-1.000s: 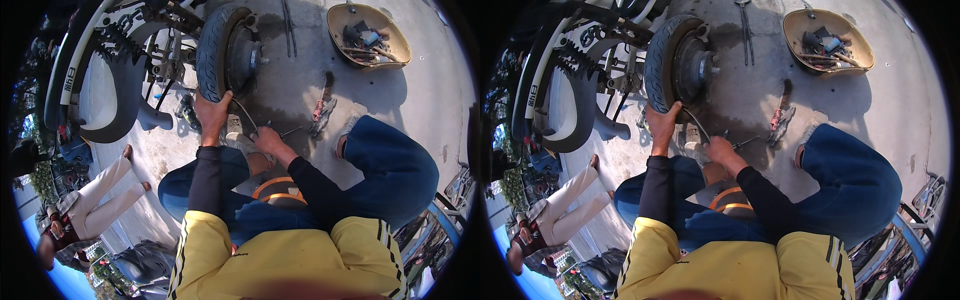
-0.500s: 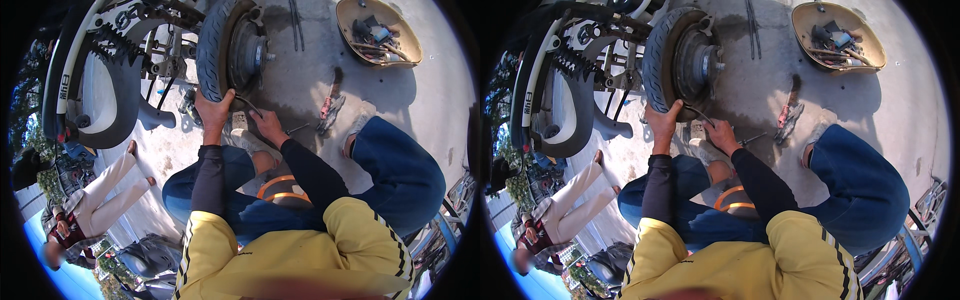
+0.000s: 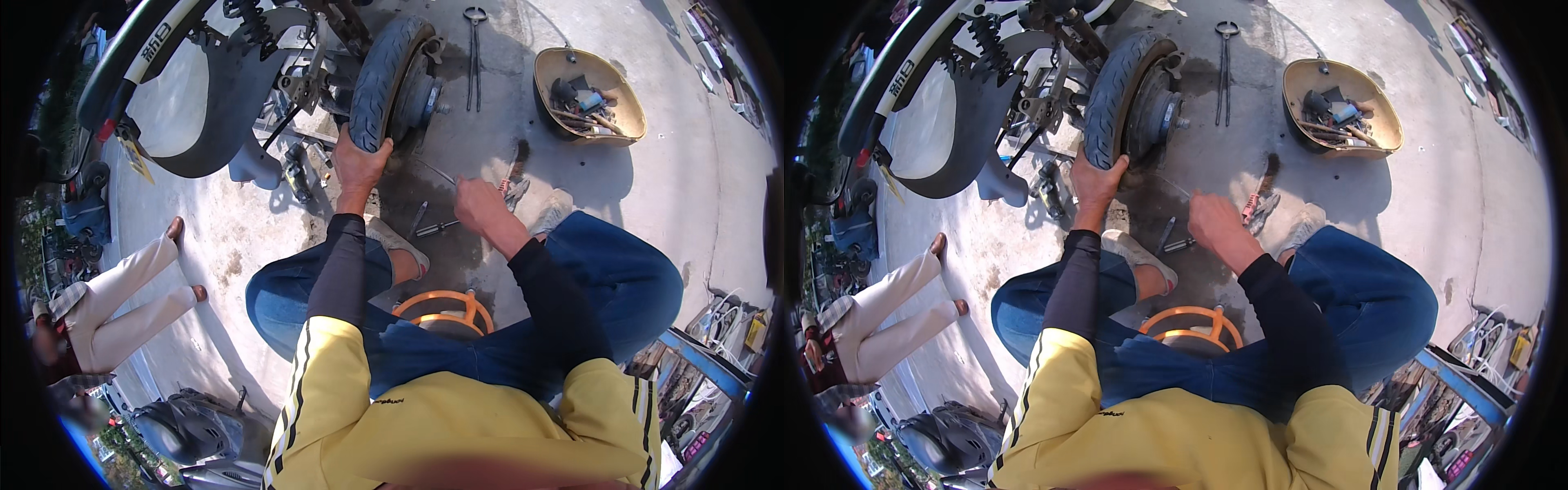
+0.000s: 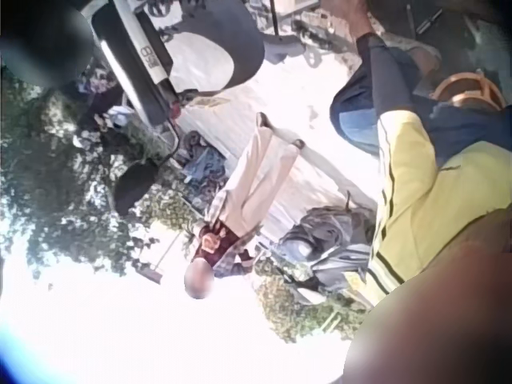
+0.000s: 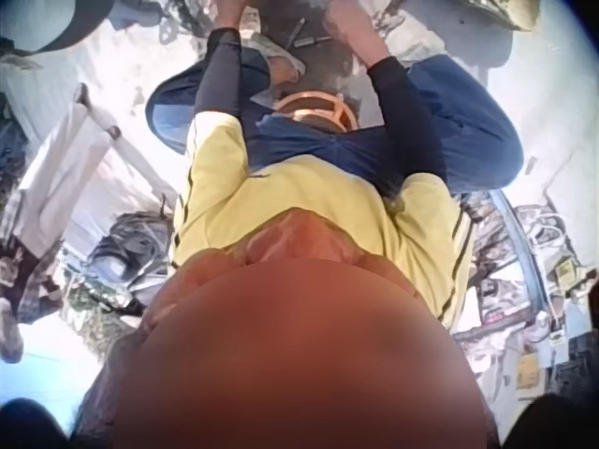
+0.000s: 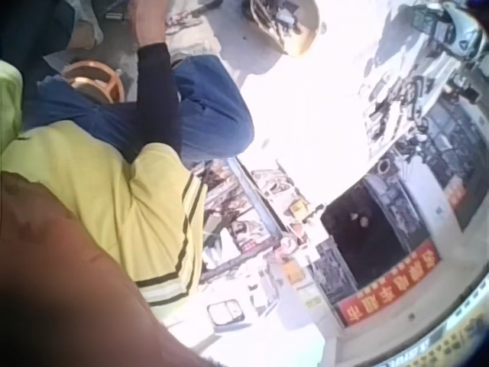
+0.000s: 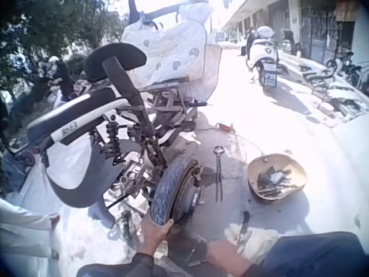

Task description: The person uses a tire lever to pry the tire bead off the rim of a scooter wheel. They repeatedly insert the lever between the tire and rim, rotate the wheel, and work around the circumference to loosen the tire.

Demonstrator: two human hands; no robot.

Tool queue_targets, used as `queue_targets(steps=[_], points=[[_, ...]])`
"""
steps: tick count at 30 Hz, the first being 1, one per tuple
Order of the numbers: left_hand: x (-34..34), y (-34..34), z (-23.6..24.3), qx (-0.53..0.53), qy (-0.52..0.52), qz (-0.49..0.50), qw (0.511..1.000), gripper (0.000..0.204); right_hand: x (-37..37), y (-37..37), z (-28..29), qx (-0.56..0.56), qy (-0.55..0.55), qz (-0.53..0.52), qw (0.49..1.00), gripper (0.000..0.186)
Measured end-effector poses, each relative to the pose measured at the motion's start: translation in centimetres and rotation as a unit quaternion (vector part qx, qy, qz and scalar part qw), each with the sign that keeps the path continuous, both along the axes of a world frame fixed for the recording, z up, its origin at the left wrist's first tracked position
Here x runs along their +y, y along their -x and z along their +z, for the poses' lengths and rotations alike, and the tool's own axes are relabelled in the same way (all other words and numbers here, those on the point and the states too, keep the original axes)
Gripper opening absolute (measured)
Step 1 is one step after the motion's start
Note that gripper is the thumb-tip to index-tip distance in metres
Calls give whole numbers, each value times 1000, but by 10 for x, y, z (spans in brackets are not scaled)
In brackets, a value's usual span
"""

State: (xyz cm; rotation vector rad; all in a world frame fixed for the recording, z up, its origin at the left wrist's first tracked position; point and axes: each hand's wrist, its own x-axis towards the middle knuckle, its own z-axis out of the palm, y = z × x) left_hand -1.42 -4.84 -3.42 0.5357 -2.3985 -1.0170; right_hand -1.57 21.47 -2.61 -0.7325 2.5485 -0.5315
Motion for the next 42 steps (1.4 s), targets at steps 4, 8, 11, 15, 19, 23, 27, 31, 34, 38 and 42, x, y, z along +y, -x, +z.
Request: queue_targets(steps=[4,8,11,15,19,23,27,31,34,38,42], points=[[0,0,-9,-17,-1,4,1000,78,0,39,51,225,-77,141,961,17],[0,-4,-9,-7,9,1,1000,79,-33,75,70,336,-124,258,897,11],[1,-5,-16,-12,0,5,1000,78,-50,90,66,372,-133,346,851,8],[3,-4,-20,-14,-8,6,1000,76,-74,101,77,338,-162,421,826,8],[3,-5,-16,3,-16,1,1000,74,-74,114,69,369,-110,445,808,7],[4,-6,-14,2,-16,16,1000,71,-56,115,54,362,-92,437,818,8],[8,-4,-8,-20,-21,17,999,74,-64,106,57,369,-128,446,805,6],[6,-7,-7,-32,-3,34,999,76,-73,95,52,365,-154,436,808,5],[7,-6,-11,-10,9,29,999,70,-70,101,40,365,-127,437,812,5],[8,-1,-11,5,15,15,1000,70,-86,100,30,315,-151,434,830,8],[5,-3,-10,-11,-15,8,1000,70,-89,109,57,320,-121,460,819,6]])
